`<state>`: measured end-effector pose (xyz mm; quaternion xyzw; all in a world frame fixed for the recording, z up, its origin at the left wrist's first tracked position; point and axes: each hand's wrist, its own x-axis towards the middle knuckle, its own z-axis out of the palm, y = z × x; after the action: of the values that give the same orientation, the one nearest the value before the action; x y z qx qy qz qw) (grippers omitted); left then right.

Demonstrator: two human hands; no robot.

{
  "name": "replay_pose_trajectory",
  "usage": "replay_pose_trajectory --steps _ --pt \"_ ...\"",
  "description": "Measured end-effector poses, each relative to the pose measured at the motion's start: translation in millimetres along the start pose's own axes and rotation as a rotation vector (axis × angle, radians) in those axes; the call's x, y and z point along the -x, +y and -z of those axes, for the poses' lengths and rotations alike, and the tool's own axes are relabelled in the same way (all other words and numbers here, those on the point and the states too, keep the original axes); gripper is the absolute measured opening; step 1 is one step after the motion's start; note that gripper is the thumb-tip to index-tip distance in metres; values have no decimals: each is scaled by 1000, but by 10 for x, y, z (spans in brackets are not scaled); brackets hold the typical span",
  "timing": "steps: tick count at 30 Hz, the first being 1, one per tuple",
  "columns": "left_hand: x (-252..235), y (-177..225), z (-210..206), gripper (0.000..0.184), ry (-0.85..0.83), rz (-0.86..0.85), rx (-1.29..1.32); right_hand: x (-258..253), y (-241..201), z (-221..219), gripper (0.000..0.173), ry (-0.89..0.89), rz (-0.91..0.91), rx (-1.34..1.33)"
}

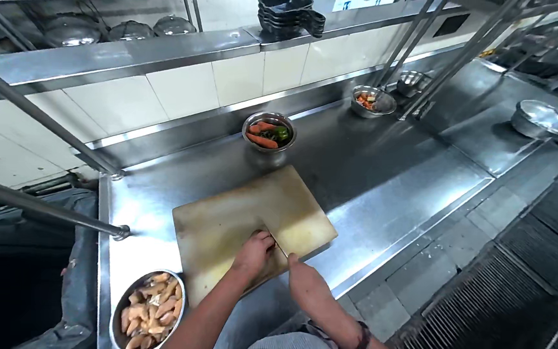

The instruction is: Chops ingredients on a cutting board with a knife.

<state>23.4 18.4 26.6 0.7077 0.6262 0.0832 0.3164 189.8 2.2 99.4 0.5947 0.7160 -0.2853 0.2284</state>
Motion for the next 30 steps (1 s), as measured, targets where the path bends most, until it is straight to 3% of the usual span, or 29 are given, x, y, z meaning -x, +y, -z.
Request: replay_pose_trajectory --steps 2,7,10,14,18,22,26,30 --pt "11 -10 -32 27 1 16 33 -183 16 -199 39 74 17 1" --pt "8 -91 -109 24 65 -26 33 73 -95 106 38 -36 -9 31" --pt "34 -62 -103 27 60 0 47 -191 -64 -144 39 45 11 32" --pt "49 -121 -149 23 126 -62 45 46 -140 152 39 -51 -11 49" --pt "69 -94 -147 27 117 -23 77 -203 -102 -135 40 47 16 40" --pt "73 -152 -206 21 178 -70 63 29 -173 135 41 -62 -18 61" --pt "83 -133 -190 26 165 -38 87 -289 -103 -246 41 88 17 38" --pt "106 -122 -184 25 172 -27 85 -308 -79 -257 41 84 29 35"
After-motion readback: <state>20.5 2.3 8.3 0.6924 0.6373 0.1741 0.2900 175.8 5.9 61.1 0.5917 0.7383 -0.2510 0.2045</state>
